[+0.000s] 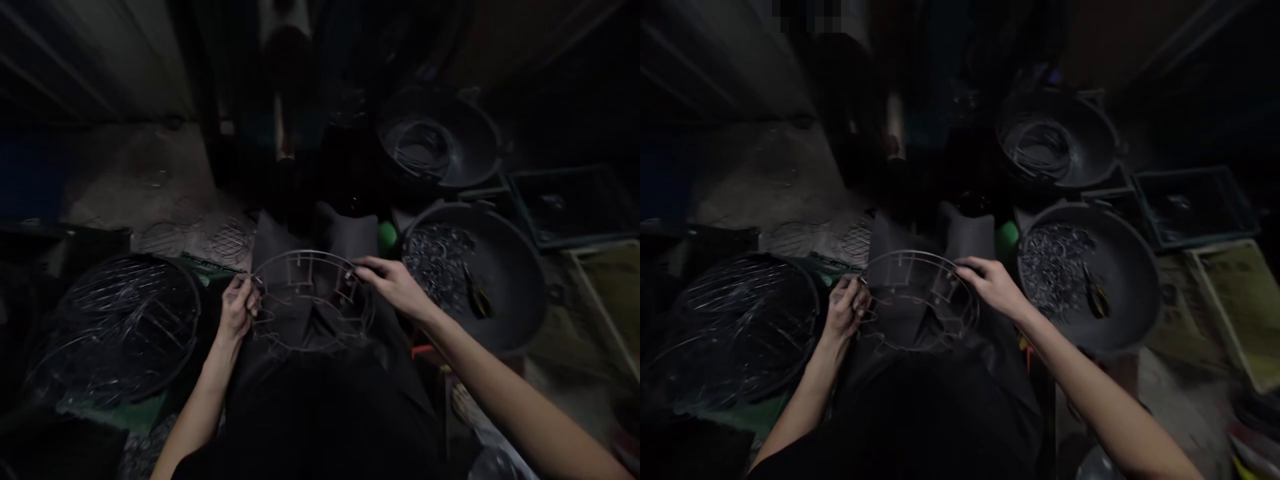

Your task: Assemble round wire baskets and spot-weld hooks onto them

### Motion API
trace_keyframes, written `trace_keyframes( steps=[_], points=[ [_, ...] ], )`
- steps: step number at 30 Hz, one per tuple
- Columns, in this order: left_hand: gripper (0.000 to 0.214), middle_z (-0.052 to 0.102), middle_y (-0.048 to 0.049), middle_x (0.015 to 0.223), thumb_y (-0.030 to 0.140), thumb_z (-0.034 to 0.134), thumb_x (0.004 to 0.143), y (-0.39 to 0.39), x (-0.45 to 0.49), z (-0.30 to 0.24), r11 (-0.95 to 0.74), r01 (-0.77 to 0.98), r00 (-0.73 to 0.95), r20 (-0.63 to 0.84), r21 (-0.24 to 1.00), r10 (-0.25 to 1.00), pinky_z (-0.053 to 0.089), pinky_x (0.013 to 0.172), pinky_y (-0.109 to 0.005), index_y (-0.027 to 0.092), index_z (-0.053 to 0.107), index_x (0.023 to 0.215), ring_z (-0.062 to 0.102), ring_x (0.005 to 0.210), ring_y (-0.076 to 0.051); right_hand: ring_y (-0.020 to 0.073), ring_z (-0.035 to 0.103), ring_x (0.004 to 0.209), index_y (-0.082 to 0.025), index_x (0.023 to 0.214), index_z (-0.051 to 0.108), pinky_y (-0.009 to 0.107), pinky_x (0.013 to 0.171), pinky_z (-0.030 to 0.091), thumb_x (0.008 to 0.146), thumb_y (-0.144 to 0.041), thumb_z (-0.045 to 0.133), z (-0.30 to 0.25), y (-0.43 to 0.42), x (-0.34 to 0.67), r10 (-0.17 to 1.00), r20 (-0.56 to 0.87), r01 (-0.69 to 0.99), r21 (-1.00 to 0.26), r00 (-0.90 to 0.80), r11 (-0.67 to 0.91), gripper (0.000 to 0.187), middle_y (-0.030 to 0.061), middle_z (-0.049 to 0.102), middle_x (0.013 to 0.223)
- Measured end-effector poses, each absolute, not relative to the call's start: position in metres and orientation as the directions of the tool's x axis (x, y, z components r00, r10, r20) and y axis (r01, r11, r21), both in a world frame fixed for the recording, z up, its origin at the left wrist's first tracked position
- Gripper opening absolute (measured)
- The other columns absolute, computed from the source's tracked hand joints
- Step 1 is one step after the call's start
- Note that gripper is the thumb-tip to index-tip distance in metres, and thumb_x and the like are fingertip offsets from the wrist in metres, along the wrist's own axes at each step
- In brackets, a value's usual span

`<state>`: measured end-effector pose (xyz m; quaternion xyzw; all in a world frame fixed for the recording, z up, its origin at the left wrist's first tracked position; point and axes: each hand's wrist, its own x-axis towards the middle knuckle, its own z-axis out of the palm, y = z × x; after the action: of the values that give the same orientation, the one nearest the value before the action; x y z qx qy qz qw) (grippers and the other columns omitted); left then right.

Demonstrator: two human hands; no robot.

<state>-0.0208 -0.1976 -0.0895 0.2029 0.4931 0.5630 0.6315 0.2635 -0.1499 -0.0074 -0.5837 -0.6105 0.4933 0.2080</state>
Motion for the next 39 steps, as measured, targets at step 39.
trace_keyframes(
  steps=[39],
  points=[
    [0.018, 0.033, 0.0103, 0.040, 0.032, 0.070, 0.076, -0.213, -0.034, -0.081, 0.285, -0.568, -0.018, -0.357, 0.772, 0.934, 0.033, 0.036, -0.013, 0.021, 0.056, 0.080, 0.029, 0.032, -0.003, 0.0182, 0.063, 0.093, -0.025, 0.130, 0.047, 0.032, 0.083, 0.048, 0.090, -0.029, 0.046, 0.008, -0.212, 0.265, 0.965, -0.026, 0.626, -0.766, -0.259, 0.148, 0.040, 0.0058, 0.065, 0.112]
  ],
)
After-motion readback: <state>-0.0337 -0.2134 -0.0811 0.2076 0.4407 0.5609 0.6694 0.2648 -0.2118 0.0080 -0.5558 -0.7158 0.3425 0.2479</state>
